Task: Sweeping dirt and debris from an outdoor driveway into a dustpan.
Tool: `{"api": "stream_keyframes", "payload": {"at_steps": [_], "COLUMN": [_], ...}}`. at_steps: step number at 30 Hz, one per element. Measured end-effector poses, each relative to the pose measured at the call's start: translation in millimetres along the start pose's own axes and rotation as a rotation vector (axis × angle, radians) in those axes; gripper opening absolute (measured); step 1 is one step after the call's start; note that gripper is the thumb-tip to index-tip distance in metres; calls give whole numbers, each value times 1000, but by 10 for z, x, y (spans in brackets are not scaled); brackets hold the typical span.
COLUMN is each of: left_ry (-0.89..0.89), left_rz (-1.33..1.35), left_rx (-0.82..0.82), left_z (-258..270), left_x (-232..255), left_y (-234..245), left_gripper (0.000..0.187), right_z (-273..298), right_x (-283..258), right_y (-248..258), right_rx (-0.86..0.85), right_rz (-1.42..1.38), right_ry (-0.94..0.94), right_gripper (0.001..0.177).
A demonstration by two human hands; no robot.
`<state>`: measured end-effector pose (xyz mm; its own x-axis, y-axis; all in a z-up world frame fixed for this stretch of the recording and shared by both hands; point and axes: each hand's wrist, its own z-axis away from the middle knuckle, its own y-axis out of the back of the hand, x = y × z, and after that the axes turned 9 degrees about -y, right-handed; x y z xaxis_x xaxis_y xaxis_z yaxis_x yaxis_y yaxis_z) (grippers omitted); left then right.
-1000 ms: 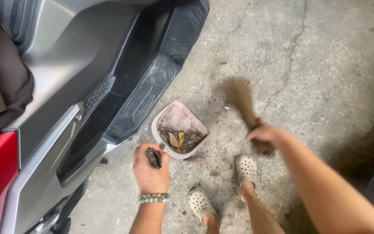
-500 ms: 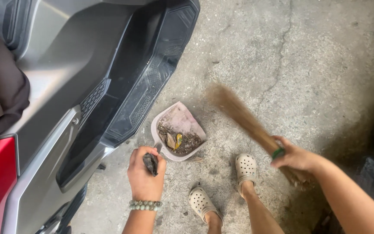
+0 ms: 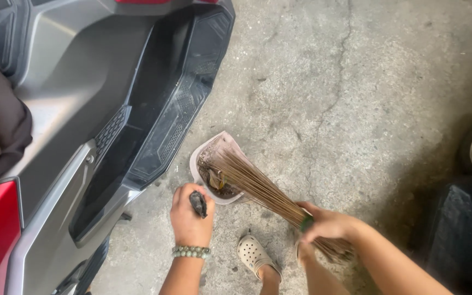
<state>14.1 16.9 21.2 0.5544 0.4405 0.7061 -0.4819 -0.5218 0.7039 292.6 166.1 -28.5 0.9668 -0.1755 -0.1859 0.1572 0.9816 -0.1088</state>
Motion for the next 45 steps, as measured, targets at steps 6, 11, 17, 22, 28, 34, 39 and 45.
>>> {"api": "stream_keyframes", "payload": {"at_steps": [6,11,17,22,28,34,39,45], "left_ry": [-31,-52,-59,-141,-169,-227,-295,-296], "left_rz": [15,28,-22,-2,26,96,137,122], "left_rx": [-35,-133,-143,-146,-199,-308,-360,-373], "left_z": [46,72,37,-16,31,191,434,484], "left_x": [-2,35,199,373,700,993,1228,1364], "left_y": [-10,-131,-315,-337,-473,-960,-1280,-1386], "left_gripper": [18,18,18,18,20,17,17,17], "right_z": [89,-231,-447,-229,318,-154,-479,-10], "right_x": [985,898,430,897,1645,2849,2846,2229], "right_y": [583,776,54,91,609,1090,584,-165], "right_rx": [96,288,116,104,156,509,399,180], "right_rz": [-258,-526,-450,-110,-446,-854,-963,-482], "right_ry": [52,-174,-236,125,60,-211,-300,-57], "right_gripper": [110,108,108,104,114,114,108,115]}}
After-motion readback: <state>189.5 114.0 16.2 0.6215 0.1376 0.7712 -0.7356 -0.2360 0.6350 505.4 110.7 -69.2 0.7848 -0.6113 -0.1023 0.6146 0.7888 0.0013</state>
